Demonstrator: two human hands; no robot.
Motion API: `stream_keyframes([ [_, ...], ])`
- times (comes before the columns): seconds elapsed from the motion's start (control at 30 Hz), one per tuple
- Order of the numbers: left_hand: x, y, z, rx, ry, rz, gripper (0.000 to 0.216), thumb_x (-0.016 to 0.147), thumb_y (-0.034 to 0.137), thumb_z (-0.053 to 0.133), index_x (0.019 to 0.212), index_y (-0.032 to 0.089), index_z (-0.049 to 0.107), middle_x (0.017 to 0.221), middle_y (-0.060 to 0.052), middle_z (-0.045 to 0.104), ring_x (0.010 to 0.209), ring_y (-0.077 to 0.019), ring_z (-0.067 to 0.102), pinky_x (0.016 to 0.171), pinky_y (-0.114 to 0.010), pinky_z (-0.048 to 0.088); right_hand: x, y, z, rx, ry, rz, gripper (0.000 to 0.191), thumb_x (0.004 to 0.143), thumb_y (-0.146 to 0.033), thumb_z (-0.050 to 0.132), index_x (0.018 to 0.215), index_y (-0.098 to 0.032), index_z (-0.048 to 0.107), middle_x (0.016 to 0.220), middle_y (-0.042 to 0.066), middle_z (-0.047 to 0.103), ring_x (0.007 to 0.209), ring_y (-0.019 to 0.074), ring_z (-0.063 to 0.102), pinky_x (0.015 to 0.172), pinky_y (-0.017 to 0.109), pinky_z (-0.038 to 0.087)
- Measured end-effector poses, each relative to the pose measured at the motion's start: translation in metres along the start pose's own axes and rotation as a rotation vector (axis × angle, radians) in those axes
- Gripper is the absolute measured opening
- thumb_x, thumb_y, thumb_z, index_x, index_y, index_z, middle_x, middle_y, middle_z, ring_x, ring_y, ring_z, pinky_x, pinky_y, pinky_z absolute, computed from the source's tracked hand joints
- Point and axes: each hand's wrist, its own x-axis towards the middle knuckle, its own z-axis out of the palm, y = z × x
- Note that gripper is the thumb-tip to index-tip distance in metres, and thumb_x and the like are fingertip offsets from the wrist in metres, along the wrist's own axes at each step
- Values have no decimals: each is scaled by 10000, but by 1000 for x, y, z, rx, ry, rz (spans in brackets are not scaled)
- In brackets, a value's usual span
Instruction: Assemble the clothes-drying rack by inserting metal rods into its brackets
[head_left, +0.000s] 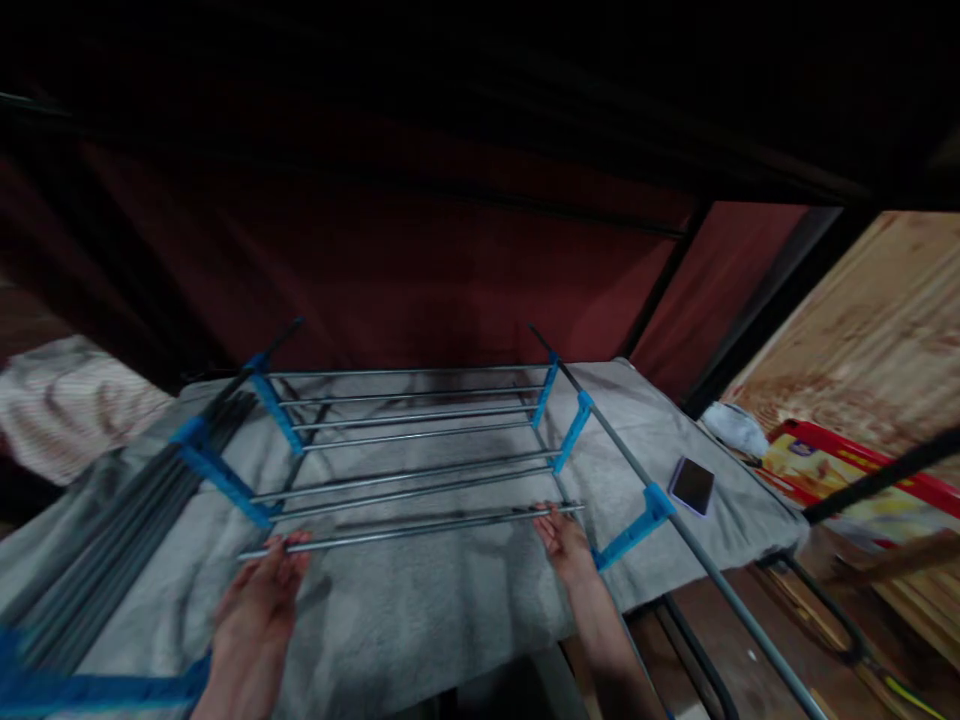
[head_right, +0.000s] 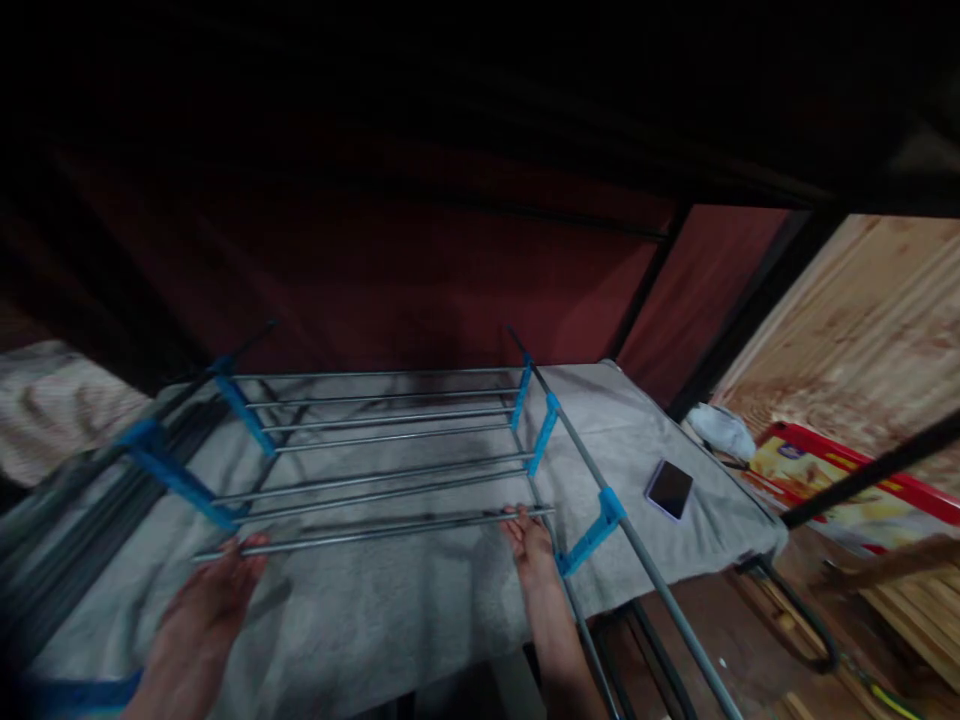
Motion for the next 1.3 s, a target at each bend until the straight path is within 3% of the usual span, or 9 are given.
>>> stream_keyframes([
  [0.1, 1, -11, 9, -61, -35, -30, 176, 819, 15, 768, 792, 180, 714, 784, -23, 785, 781, -159, 754, 713, -230, 617, 12, 4, -10, 55, 26, 70, 182, 829, -183, 889, 855, -241, 719, 874, 40, 837, 793, 207, 838, 732, 316, 748],
  [0.17, -4, -15, 15, -86, -72, -18, 145, 798, 99, 880, 856, 173, 769, 864, -66, 825, 860, -185, 786, 759, -256, 635, 19, 7, -17, 61, 16, 114, 178, 831, -126, 860, 878, -233, 726, 871, 28, 838, 778, 192, 840, 735, 292, 751],
  [0.3, -17, -18, 23, -112, -241, 59, 595, 528, 438, 1150, 935, 182, 799, 904, -78, 845, 929, -214, 796, 792, -281, 622, 28, 12, -28, 87, 19, 184, 196, 825, -70, 817, 932, -218, 747, 904, 12, 841, 764, 168, 838, 740, 263, 752],
  [0.37, -23, -15, 26, -109, -283, 94, 751, 402, 562, 1176, 932, 195, 789, 892, -63, 841, 919, -214, 793, 793, -290, 608, 30, 11, -30, 106, 37, 202, 191, 831, -65, 805, 933, -217, 751, 909, 11, 836, 758, 166, 836, 738, 261, 753],
  [0.43, -27, -12, 29, -112, -288, 115, 797, 376, 613, 1172, 937, 203, 782, 892, -58, 843, 903, -211, 791, 794, -302, 596, 31, 10, -31, 124, 50, 217, 192, 832, -53, 791, 926, -217, 755, 903, 12, 832, 754, 168, 838, 737, 264, 754],
  [0.73, -53, 0, 38, -118, -370, 168, 663, 547, 550, 1147, 997, 205, 803, 948, -73, 868, 933, -215, 802, 852, -332, 591, 28, 18, -25, 106, -31, 292, 224, 867, -42, 745, 950, -245, 788, 936, 19, 853, 767, 171, 856, 739, 257, 759],
  [0.97, -60, 10, 39, -141, -389, 154, 673, 523, 515, 1156, 1016, 201, 822, 972, -84, 882, 939, -222, 806, 880, -345, 598, 24, 22, -27, 127, -86, 320, 268, 791, -36, 828, 971, -234, 811, 975, 44, 867, 797, 191, 870, 729, 275, 763],
  [1.3, -63, 12, 41, -86, -376, 168, 607, 527, 506, 1132, 950, 209, 812, 901, -68, 849, 881, -207, 763, 814, -323, 573, 20, 17, -20, 138, -23, 318, 219, 856, -34, 810, 888, -244, 756, 849, -14, 831, 695, 161, 829, 701, 265, 756],
])
